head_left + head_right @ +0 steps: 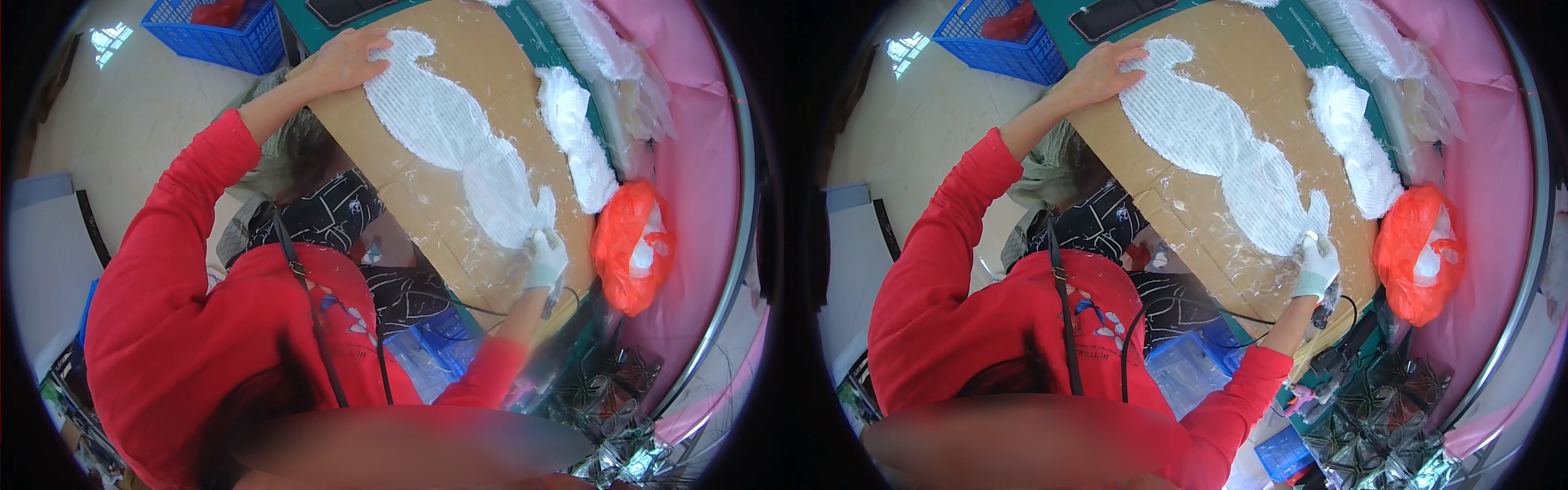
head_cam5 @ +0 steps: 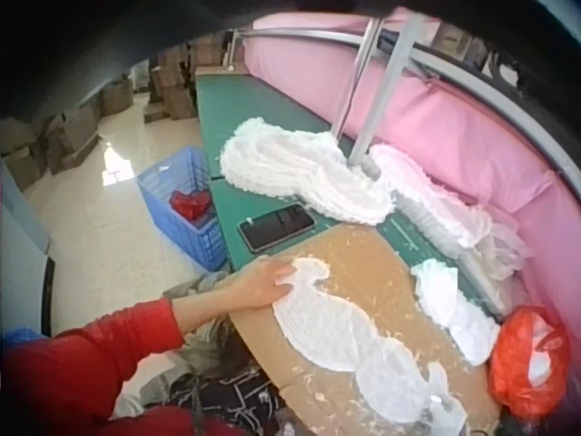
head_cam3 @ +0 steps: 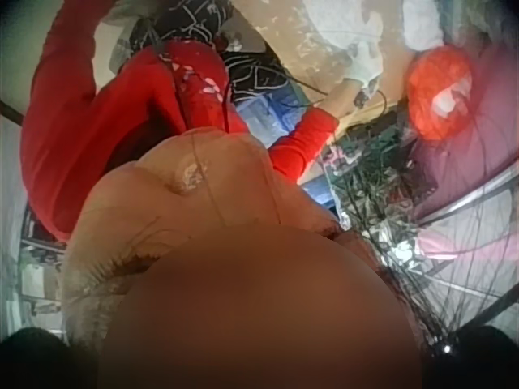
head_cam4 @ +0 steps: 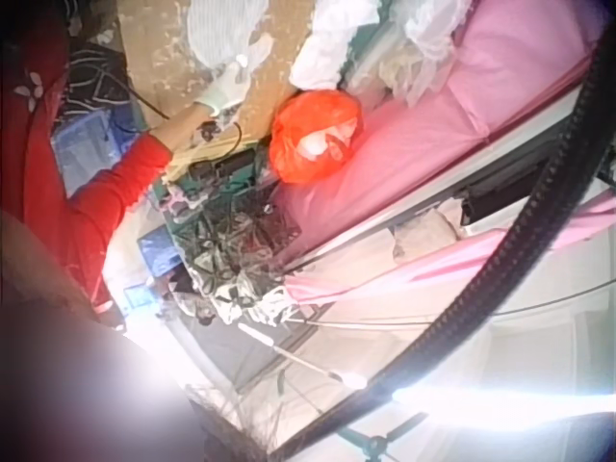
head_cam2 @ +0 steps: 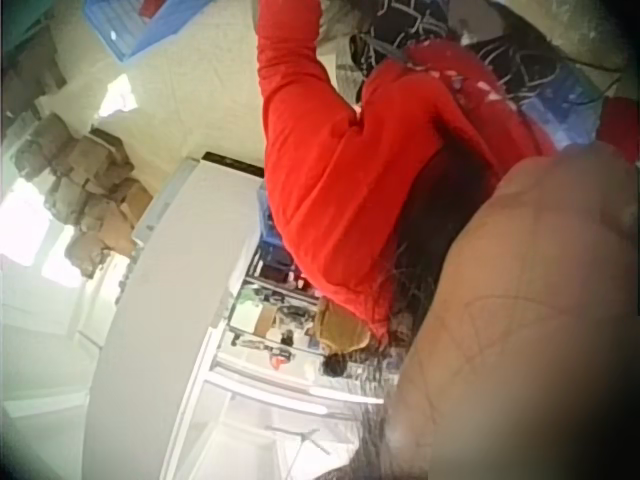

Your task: Arranging white fibrous material onto a mesh template and securing it using a glue gun tool.

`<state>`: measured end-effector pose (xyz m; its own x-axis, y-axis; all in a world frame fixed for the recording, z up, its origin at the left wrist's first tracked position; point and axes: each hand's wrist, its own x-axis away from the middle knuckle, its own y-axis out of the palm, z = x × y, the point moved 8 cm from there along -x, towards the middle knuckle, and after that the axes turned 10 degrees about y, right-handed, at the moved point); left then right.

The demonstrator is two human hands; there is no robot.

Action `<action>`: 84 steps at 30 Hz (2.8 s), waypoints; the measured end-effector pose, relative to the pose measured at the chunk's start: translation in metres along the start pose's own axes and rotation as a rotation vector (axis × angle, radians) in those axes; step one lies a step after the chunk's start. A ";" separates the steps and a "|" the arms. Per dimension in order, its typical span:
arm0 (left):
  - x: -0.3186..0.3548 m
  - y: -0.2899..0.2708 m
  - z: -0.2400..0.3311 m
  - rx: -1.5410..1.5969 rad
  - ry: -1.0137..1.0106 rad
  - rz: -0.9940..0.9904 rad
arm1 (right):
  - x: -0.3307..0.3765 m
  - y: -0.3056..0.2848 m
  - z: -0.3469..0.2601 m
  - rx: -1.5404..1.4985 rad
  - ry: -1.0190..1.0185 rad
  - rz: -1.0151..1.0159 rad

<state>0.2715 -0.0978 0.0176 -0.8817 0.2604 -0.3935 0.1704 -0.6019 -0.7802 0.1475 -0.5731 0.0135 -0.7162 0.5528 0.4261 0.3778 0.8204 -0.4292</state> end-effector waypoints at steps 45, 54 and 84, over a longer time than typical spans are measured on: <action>-0.007 -0.021 0.024 0.109 -0.008 0.075 | 0.003 -0.009 -0.014 0.067 -0.142 0.045; -0.007 -0.018 0.025 0.112 -0.011 0.040 | 0.000 -0.014 -0.018 0.046 -0.207 0.053; -0.007 -0.020 0.032 0.174 0.010 0.015 | -0.008 -0.016 -0.009 0.063 -0.133 0.060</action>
<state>0.2600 -0.1117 0.0519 -0.8749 0.2572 -0.4104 0.1044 -0.7273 -0.6784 0.1519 -0.5895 0.0242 -0.7665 0.5727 0.2906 0.3875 0.7733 -0.5018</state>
